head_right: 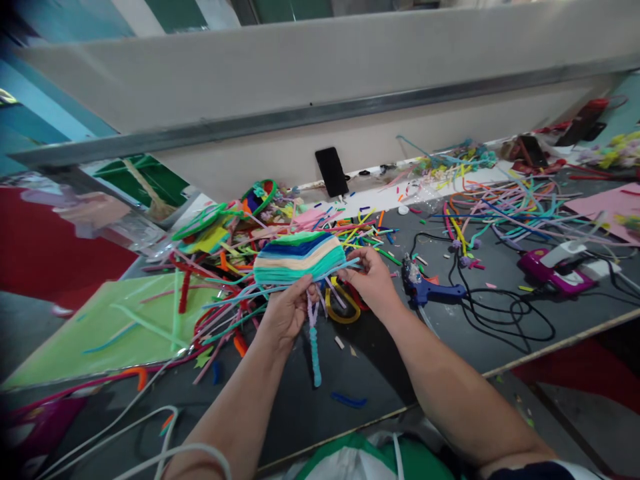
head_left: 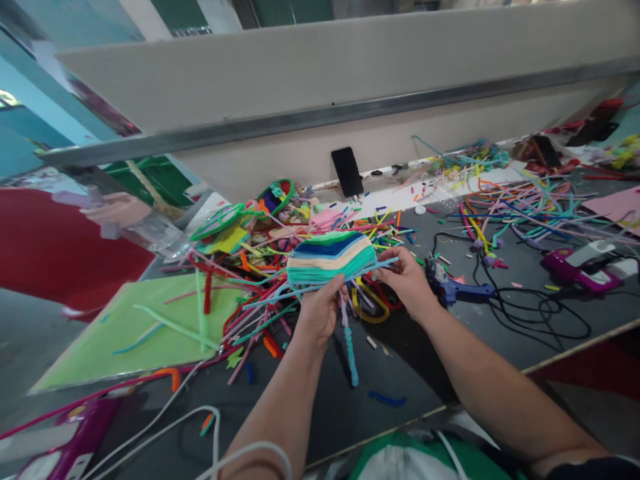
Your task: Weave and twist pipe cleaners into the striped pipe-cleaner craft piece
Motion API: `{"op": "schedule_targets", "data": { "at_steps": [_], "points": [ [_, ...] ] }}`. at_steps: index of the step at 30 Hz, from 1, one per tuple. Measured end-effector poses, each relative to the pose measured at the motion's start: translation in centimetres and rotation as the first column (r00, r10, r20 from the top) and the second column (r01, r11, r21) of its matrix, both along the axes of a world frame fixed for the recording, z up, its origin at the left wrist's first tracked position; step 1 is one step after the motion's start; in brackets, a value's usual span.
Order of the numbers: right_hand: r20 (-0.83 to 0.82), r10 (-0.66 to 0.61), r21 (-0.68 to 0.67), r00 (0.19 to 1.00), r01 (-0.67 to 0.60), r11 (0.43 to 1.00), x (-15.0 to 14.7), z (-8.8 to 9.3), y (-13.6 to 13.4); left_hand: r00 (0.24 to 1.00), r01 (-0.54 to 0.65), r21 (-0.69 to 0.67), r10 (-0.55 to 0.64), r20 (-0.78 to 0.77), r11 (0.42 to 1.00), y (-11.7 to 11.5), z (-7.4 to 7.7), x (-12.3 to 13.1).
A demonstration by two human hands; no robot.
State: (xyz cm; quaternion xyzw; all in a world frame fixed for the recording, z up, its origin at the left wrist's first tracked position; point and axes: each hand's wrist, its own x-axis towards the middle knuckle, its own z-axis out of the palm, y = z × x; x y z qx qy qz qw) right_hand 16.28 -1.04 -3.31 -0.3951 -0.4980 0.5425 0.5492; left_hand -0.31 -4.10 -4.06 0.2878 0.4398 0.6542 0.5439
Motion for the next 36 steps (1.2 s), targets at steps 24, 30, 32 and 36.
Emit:
{"op": "schedule_targets", "data": {
  "at_steps": [24,30,32,36],
  "points": [
    [-0.063,-0.134,0.000,0.989,0.135,0.991,0.0,-2.0,0.8,1.000,0.021,0.011,-0.022,0.023,1.000,-0.2,0.2,0.5],
    [-0.095,-0.165,-0.054,0.982,0.160,0.986,-0.1,-2.0,0.9,0.999,0.033,-0.003,-0.033,0.006,0.999,-0.2,0.4,0.6],
    [-0.111,-0.161,-0.068,0.981,0.154,0.986,-0.1,-1.9,0.8,1.000,0.030,-0.011,-0.030,0.006,0.999,-0.2,0.4,0.6],
    [-0.122,-0.142,-0.070,0.982,0.134,0.989,-0.1,-1.6,0.7,0.999,0.031,-0.012,-0.030,0.014,0.999,-0.1,0.4,0.6]
  ]
}}
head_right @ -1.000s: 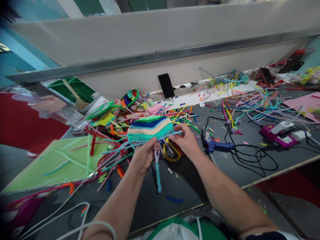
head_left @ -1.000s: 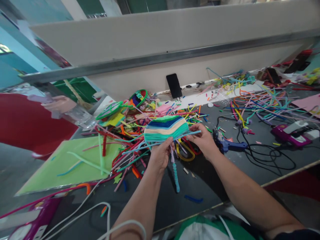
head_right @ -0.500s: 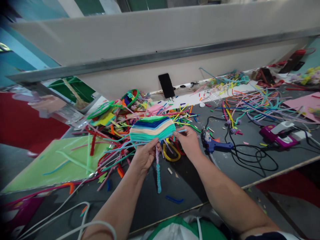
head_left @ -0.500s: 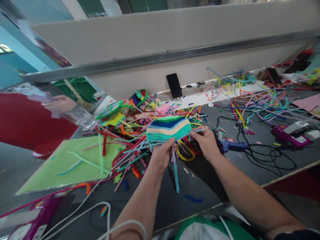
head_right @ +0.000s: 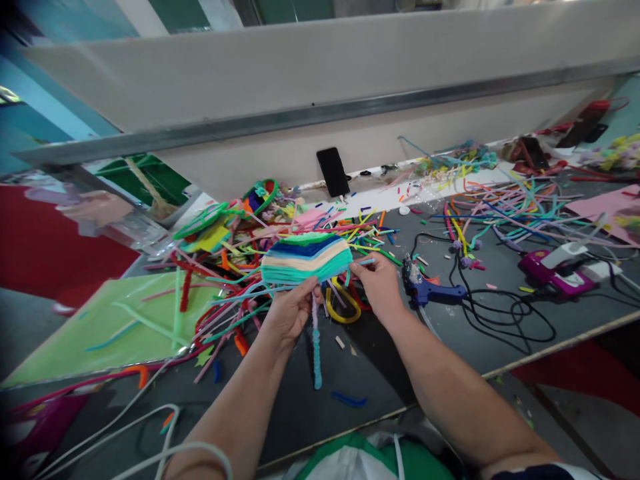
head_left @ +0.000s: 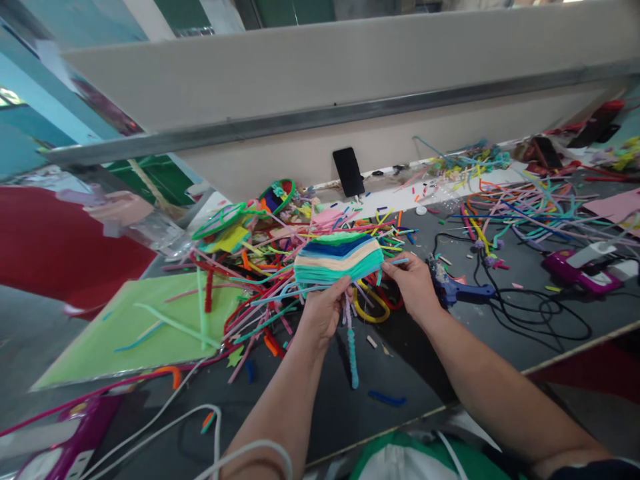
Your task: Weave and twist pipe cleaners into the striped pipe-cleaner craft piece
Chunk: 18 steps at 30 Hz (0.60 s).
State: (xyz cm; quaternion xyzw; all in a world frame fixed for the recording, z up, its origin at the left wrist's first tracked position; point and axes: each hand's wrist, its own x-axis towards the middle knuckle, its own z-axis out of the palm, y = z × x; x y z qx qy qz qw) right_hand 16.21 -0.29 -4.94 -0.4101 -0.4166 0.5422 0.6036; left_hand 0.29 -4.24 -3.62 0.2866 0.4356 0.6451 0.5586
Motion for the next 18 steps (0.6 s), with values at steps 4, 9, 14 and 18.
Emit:
{"op": "schedule_targets", "data": {
  "at_steps": [4,9,14,18],
  "points": [
    [-0.011,0.023,0.001,1.000,-0.023,1.000,0.14,0.10,-0.08,1.000,0.019,0.013,-0.019,-0.010,1.000,-0.02,-0.14,-0.07],
    [-0.042,0.032,-0.026,0.999,-0.033,0.999,0.11,0.14,-0.06,1.000,0.026,0.009,-0.025,-0.003,1.000,-0.02,-0.22,-0.14],
    [-0.089,0.039,-0.035,0.995,-0.042,0.999,0.06,0.13,-0.07,0.999,0.042,0.005,-0.042,0.003,0.999,-0.13,-0.06,-0.18],
    [-0.136,0.067,-0.045,0.988,-0.074,0.996,0.11,-0.21,0.03,0.998,0.061,0.024,-0.062,0.015,0.998,-0.20,-0.06,-0.24]
  ]
}}
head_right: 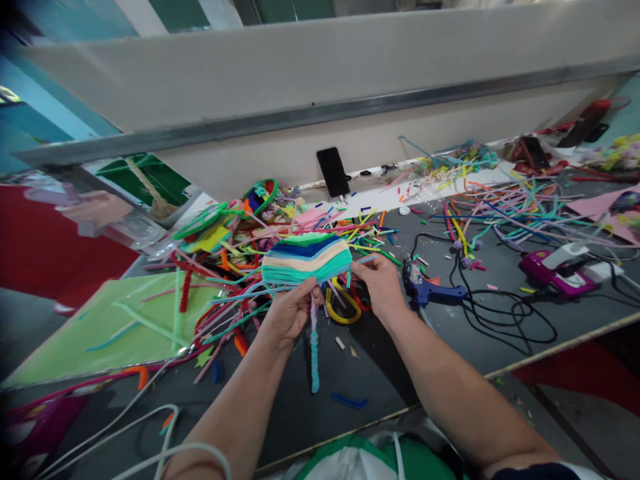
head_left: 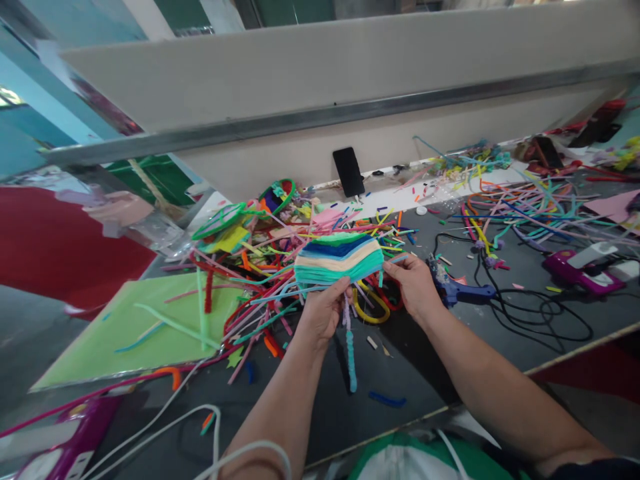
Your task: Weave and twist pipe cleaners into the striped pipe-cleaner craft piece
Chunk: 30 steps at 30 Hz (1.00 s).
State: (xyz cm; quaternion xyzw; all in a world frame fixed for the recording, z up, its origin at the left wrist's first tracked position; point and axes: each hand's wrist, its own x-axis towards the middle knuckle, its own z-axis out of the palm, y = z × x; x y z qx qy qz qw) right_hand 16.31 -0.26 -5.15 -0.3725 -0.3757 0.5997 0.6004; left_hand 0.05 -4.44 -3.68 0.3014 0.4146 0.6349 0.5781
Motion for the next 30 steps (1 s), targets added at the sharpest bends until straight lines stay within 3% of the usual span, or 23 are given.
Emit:
{"op": "schedule_targets", "data": {
  "at_steps": [12,20,30],
  "points": [
    [-0.129,0.008,0.001,0.992,-0.008,1.000,-0.6,0.1,0.2,1.000,0.024,-0.052,-0.023,0.019,0.998,0.0,-0.1,-0.2],
    [-0.127,-0.014,-0.035,0.992,0.010,0.999,-0.3,-1.2,1.2,0.993,0.110,-0.096,-0.105,0.056,0.989,0.1,-1.1,-0.6],
    [-0.144,-0.001,-0.025,0.990,-0.003,1.000,-0.2,-1.1,1.0,0.998,0.050,-0.118,-0.044,0.050,0.992,0.3,-1.6,-0.3]
  ]
}}
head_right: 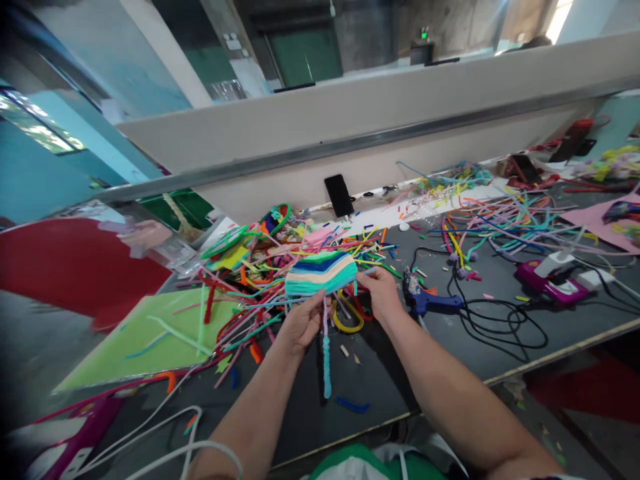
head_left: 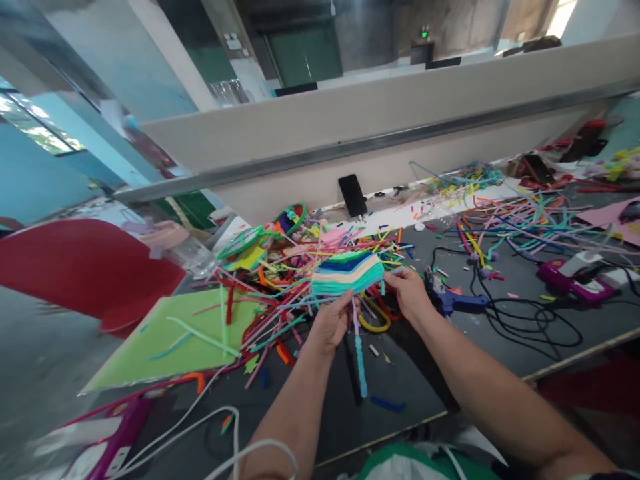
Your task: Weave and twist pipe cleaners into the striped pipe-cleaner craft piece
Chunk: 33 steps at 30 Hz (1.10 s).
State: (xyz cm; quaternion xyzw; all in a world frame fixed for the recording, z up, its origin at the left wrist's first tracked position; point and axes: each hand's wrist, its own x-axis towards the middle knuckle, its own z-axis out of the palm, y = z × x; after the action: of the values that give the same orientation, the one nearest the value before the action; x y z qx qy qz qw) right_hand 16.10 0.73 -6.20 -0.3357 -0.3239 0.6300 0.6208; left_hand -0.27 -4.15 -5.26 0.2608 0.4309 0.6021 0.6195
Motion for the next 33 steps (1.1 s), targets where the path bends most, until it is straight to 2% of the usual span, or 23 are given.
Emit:
{"op": "schedule_targets", "data": {
  "at_steps": [8,16,25,30,33],
  "points": [
    [-0.040,0.022,-0.031,0.999,-0.023,0.999,-0.5,0.7,-0.4,0.994,-0.109,0.002,0.109,-0.018,0.994,0.2,0.3,0.4],
    [-0.066,0.015,-0.016,0.998,-0.016,1.000,-0.5,-0.1,0.0,0.996,-0.087,0.016,0.087,-0.031,0.996,0.0,0.6,0.3],
    [-0.032,-0.067,-0.050,0.997,0.065,0.997,-0.1,-0.4,0.8,0.983,0.178,-0.060,-0.175,0.057,0.982,-0.1,0.7,-0.1],
    [-0.020,-0.085,-0.124,0.996,0.082,0.989,1.0,-0.3,1.1,0.949,0.307,-0.176,-0.288,0.127,0.935,-0.7,1.1,0.5],
    [-0.026,-0.050,-0.150,0.998,0.046,0.988,1.3,-0.3,1.2,0.916,0.393,-0.186,-0.365,0.164,0.901,-1.6,1.5,0.3]
  ]
}}
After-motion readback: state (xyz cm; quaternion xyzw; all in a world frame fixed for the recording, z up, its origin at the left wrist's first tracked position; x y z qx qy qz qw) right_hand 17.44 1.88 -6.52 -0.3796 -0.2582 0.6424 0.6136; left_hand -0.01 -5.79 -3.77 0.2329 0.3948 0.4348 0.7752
